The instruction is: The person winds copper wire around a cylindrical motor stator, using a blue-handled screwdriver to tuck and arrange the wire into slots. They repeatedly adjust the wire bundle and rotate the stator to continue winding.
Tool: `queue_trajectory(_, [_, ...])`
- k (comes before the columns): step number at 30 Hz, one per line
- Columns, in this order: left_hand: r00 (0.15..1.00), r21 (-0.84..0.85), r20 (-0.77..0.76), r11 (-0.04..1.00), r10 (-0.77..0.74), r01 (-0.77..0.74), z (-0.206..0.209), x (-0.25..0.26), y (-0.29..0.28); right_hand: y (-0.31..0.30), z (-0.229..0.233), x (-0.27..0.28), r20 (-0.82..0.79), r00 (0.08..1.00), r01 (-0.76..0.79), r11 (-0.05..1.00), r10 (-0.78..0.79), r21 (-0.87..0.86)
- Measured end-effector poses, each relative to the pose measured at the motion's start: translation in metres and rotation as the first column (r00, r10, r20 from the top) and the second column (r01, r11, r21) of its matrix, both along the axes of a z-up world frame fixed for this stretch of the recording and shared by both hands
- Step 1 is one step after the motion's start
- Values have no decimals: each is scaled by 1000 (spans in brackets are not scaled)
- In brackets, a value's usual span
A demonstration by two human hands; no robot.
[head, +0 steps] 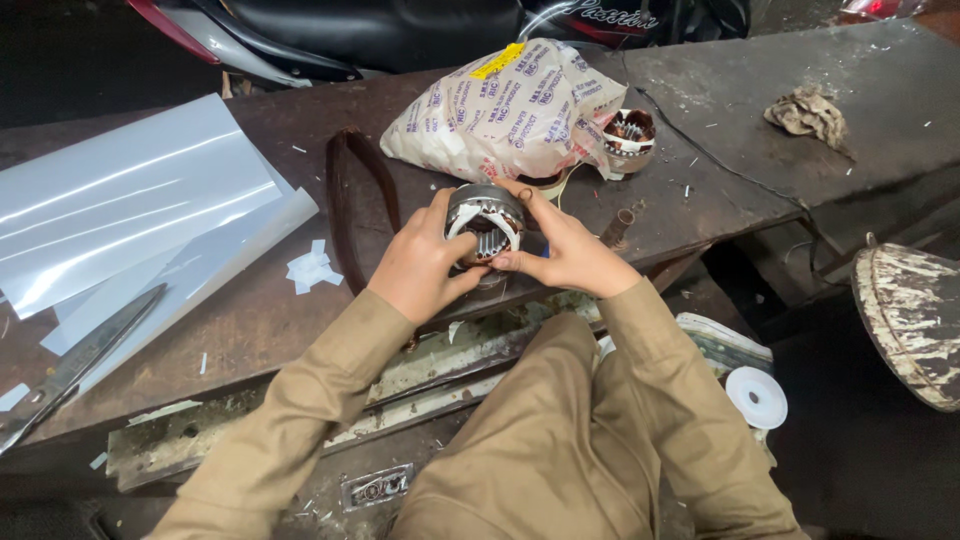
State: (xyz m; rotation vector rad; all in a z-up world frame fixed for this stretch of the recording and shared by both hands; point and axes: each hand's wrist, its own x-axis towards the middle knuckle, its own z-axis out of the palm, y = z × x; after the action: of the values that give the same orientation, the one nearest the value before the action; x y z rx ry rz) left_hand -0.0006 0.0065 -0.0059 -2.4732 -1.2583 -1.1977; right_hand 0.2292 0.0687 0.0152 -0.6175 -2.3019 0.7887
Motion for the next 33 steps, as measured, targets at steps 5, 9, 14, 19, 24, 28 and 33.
queue_trajectory(5, [996, -182, 42, 980, -74, 81, 5, -9, -1, -9, 0, -4, 7, 995, 95, 995, -95, -27])
queue_trajectory(9, [928, -254, 298, 919, -222, 301, 11, -24, -4, -13, -1, -9, -72, 995, 62, 998, -63, -21])
queue_trajectory(14, [886, -374, 456, 884, -88, 281, 4, -24, -16, -11, -4, -9, -52, 997, 62, 998, -64, -33])
queue_trajectory(19, [951, -211, 296, 964, -94, 161, -5, -21, -36, -5, -9, -11, -46, 996, 80, 995, -77, 58])
queue_trajectory(24, [962, -226, 271, 969, -38, 102, -8, -16, -40, 2, -17, -16, 64, 989, 129, 986, -136, 103])
queue_trajectory(28, [990, -177, 140, 983, -21, 46, -9, -5, -37, 11, -17, -12, 109, 988, 99, 987, -113, 126])
queue_trajectory(33, [991, 173, 104, 979, 86, -103, -9, 7, -41, 15, -19, -10, 74, 995, 69, 995, -73, 68])
